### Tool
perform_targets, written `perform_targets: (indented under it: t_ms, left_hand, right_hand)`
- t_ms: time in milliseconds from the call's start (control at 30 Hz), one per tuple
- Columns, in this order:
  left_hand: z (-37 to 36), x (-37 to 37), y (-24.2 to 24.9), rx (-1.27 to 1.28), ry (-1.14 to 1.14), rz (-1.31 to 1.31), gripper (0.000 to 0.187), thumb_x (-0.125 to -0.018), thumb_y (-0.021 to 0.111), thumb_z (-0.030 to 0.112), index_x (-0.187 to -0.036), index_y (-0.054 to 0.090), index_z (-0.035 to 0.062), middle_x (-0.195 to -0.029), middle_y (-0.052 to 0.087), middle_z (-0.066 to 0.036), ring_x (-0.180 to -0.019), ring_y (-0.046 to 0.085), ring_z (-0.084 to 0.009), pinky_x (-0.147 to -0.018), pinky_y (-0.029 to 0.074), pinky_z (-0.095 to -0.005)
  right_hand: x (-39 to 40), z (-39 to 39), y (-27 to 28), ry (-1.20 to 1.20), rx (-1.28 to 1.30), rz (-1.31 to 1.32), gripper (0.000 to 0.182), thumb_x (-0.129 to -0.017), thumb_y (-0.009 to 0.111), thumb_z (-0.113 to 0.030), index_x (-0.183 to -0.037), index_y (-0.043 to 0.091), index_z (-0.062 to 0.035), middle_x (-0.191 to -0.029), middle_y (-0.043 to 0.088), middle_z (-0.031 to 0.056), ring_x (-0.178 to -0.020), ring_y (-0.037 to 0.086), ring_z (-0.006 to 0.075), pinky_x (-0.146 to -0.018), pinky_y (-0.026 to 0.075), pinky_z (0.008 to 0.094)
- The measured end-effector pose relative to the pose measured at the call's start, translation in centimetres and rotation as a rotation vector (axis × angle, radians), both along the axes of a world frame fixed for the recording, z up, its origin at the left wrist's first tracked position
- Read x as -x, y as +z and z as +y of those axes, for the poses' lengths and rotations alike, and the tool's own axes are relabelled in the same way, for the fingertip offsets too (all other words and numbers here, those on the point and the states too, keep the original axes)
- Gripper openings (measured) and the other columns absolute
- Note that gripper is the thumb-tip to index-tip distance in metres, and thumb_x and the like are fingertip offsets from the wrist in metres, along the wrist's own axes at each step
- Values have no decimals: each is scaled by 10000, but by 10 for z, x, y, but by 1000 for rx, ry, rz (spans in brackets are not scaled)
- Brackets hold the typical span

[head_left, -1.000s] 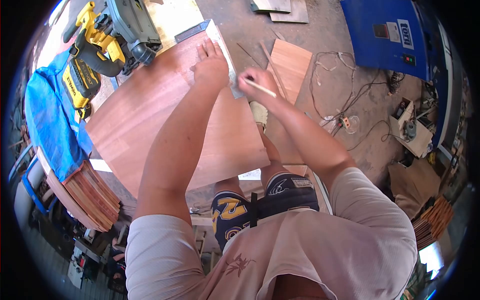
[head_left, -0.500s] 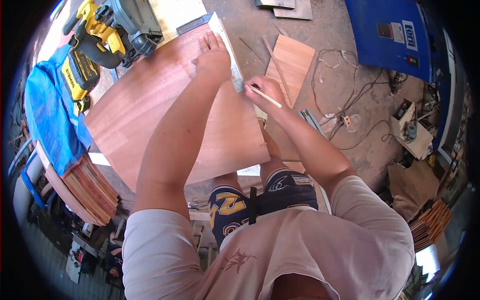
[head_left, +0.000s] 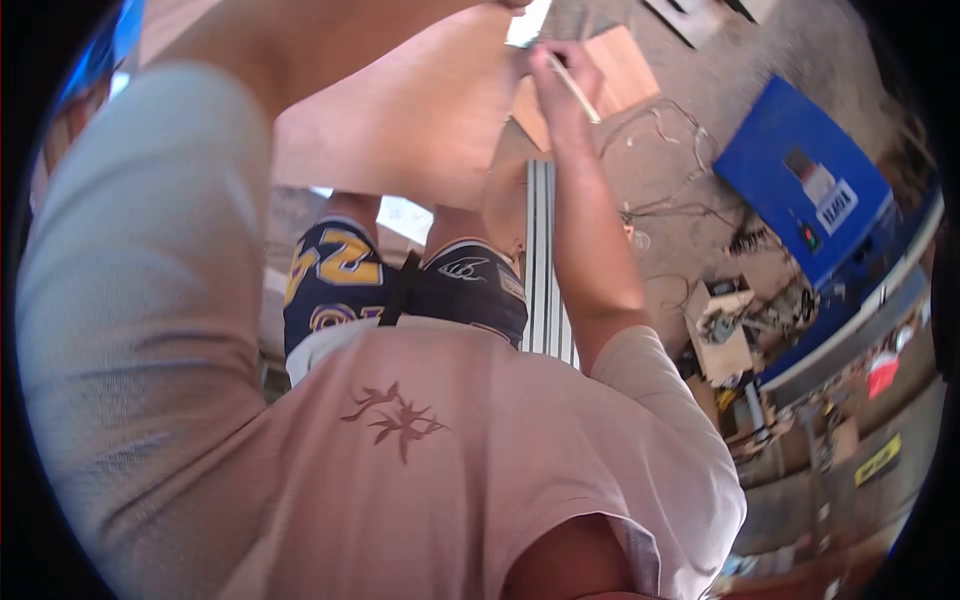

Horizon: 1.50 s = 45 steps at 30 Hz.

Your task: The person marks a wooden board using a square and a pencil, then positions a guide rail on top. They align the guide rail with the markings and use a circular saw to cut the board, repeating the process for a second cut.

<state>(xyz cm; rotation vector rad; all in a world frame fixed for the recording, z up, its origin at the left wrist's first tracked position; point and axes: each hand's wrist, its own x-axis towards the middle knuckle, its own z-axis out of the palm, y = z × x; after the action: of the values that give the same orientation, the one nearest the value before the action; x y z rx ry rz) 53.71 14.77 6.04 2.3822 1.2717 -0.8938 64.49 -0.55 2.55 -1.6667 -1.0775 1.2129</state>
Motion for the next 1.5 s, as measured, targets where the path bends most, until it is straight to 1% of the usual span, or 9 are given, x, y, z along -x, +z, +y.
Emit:
perform_targets:
  t_ms: [100, 200, 233, 367, 400, 467, 567, 1033, 1500]
  left_hand:
    - [10, 8, -28, -163, -98, -80, 998, -687, 807, 281, -1413, 270, -145, -1513, 211, -326, -1394, 279, -447, -1141, 278, -463]
    - [6, 2, -2, -12, -27, -41, 982, -685, 790, 245, -1416, 265, -148, -1503, 223, -338, -1392, 274, -455, -1143, 267, -469]
    - [11, 1, -1, -1, -44, -24, 988, -687, 786, 247, -1420, 255, -149, -1502, 226, -337, -1397, 264, -453, -1146, 258, -474]
    - [18, -1, -55, -80, -246, -19, 1054, -684, 790, 380, -1483, 241, -31, -1516, 214, -319, -1431, 211, -419, -1152, 195, -540]
    - [18, -3, -56, 72, -180, -6, 1038, -693, 794, 319, -1488, 222, -26, -1536, 176, -287, -1426, 197, -439, -1073, 281, -582]
    - [20, -7, -49, 274, -30, -39, 1022, -712, 802, 197, -1497, 183, -16, -1577, 99, -222, -1418, 167, -478, -913, 455, -666]
    - [9, -9, -12, 59, 167, -121, 1029, -732, 805, 190, -1506, 155, -5, -1590, 37, -206, -1437, 78, -464, -921, 389, -737]
    - [10, -11, -7, 13, 84, -33, 1199, -658, 855, 370, -1499, 100, -28, -1583, 40, -221, -1453, 113, -405, -952, 465, -604]
    - [11, -12, 12, 37, 62, 29, 1116, -729, 798, 350, -1495, 90, -47, -1582, 71, -216, -1450, 152, -393, -925, 505, -554]
  right_hand:
    - [2, -1, -16, 12, -99, -153, 70, -844, 648, -50, -876, 673, 6, -693, 641, 30, -595, 567, 98, -537, 479, 252]
    - [-4, -5, -10, 10, -116, 155, 80, -830, 671, -88, -838, 645, -12, -785, 628, 42, -749, 584, 105, -676, 493, 268]
    - [-5, -3, -25, 40, -138, -25, 89, -815, 682, -102, -855, 639, -35, -782, 619, 38, -755, 585, 118, -687, 491, 283]
    - [-19, -8, -4, 38, -69, 122, 197, -822, 703, -179, -965, 670, -47, -785, 657, 37, -740, 607, 152, -701, 504, 307]
    - [-18, -6, -5, 126, -117, -165, 186, -846, 688, -155, -980, 671, -28, -776, 660, 24, -729, 608, 133, -687, 509, 293]
    - [-5, -4, -21, 13, -20, 35, 138, -823, 700, -83, -924, 680, 9, -791, 679, 71, -724, 614, 108, -658, 503, 254]
    - [-11, -9, -21, 16, -35, -90, 117, -799, 705, -62, -898, 689, -2, -759, 676, 78, -682, 613, 99, -638, 501, 258]
    - [-11, 2, -27, 42, -18, -137, 94, -797, 674, -101, -837, 667, -17, -760, 659, 130, -678, 645, 218, -642, 498, 321]
    - [-21, 191, -22, -93, -54, -241, 152, -781, 696, -185, -857, 698, -54, -769, 692, 135, -694, 674, 225, -641, 518, 340]
